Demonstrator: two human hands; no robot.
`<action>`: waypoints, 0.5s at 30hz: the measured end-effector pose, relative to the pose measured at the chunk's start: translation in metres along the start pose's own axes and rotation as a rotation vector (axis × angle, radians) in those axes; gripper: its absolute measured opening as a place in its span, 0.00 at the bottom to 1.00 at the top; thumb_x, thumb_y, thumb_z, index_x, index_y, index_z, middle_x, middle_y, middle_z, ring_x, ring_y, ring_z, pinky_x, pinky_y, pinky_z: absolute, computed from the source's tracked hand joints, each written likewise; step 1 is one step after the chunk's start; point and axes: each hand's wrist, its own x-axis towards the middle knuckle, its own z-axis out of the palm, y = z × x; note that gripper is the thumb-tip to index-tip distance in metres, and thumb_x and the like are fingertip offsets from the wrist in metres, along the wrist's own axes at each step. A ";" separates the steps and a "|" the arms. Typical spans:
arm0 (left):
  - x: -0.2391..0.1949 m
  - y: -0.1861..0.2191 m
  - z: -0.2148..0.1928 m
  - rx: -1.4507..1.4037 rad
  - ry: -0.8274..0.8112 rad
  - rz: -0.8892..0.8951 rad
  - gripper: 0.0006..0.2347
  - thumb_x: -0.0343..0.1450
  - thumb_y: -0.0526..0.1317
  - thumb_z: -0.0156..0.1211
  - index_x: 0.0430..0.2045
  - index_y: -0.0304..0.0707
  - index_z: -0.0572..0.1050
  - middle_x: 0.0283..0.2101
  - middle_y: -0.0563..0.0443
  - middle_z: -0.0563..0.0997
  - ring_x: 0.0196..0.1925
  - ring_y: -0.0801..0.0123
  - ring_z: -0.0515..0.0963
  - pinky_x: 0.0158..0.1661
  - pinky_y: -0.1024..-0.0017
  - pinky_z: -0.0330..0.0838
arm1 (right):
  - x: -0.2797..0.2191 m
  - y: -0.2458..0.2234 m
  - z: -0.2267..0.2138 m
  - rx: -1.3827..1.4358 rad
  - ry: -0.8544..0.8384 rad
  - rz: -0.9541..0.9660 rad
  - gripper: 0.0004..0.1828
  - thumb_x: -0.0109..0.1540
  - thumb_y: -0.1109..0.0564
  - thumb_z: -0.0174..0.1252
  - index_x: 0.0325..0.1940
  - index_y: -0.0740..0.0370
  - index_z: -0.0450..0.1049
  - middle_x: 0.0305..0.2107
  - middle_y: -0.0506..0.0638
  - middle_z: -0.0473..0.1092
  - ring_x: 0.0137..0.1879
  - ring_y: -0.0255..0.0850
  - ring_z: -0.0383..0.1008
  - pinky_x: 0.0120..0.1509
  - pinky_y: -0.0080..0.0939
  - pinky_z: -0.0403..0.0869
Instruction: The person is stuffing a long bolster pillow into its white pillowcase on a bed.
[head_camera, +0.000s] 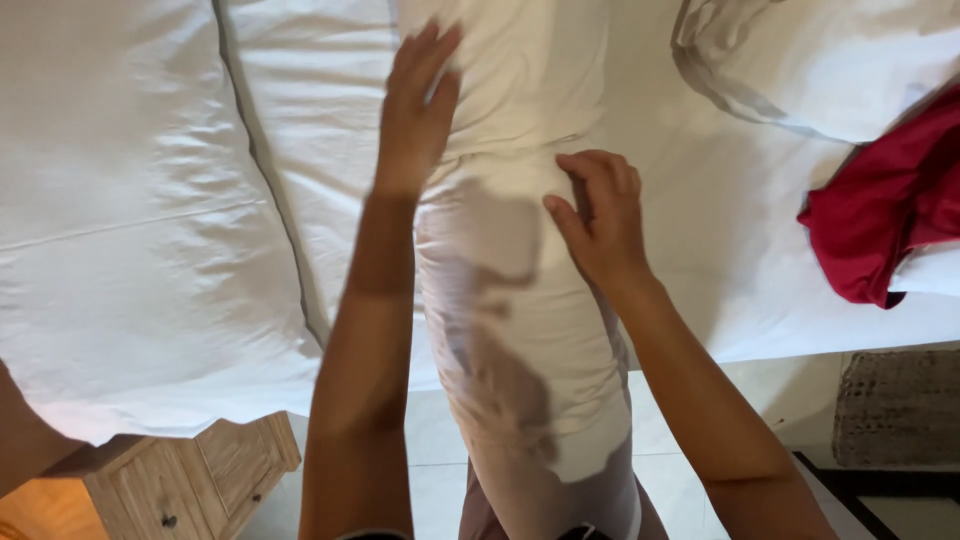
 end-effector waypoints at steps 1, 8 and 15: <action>-0.023 0.012 0.001 -0.001 -0.002 0.006 0.17 0.81 0.45 0.48 0.66 0.51 0.71 0.74 0.50 0.60 0.76 0.51 0.52 0.74 0.57 0.46 | 0.006 0.001 0.002 -0.003 0.006 0.000 0.17 0.68 0.55 0.63 0.60 0.61 0.72 0.57 0.52 0.67 0.63 0.52 0.64 0.69 0.50 0.66; -0.112 0.089 -0.012 0.099 0.366 0.151 0.14 0.73 0.34 0.64 0.51 0.27 0.73 0.51 0.36 0.74 0.54 0.46 0.72 0.56 0.56 0.65 | 0.044 -0.002 0.014 -0.057 -0.049 -0.131 0.15 0.66 0.54 0.64 0.54 0.62 0.73 0.51 0.55 0.69 0.56 0.55 0.64 0.62 0.52 0.66; -0.109 0.065 -0.001 0.035 0.362 0.141 0.02 0.72 0.32 0.61 0.33 0.34 0.74 0.38 0.44 0.76 0.41 0.53 0.73 0.44 0.60 0.68 | 0.028 0.007 -0.013 0.012 -0.149 -0.159 0.04 0.67 0.61 0.61 0.42 0.61 0.72 0.38 0.50 0.71 0.48 0.50 0.69 0.55 0.48 0.69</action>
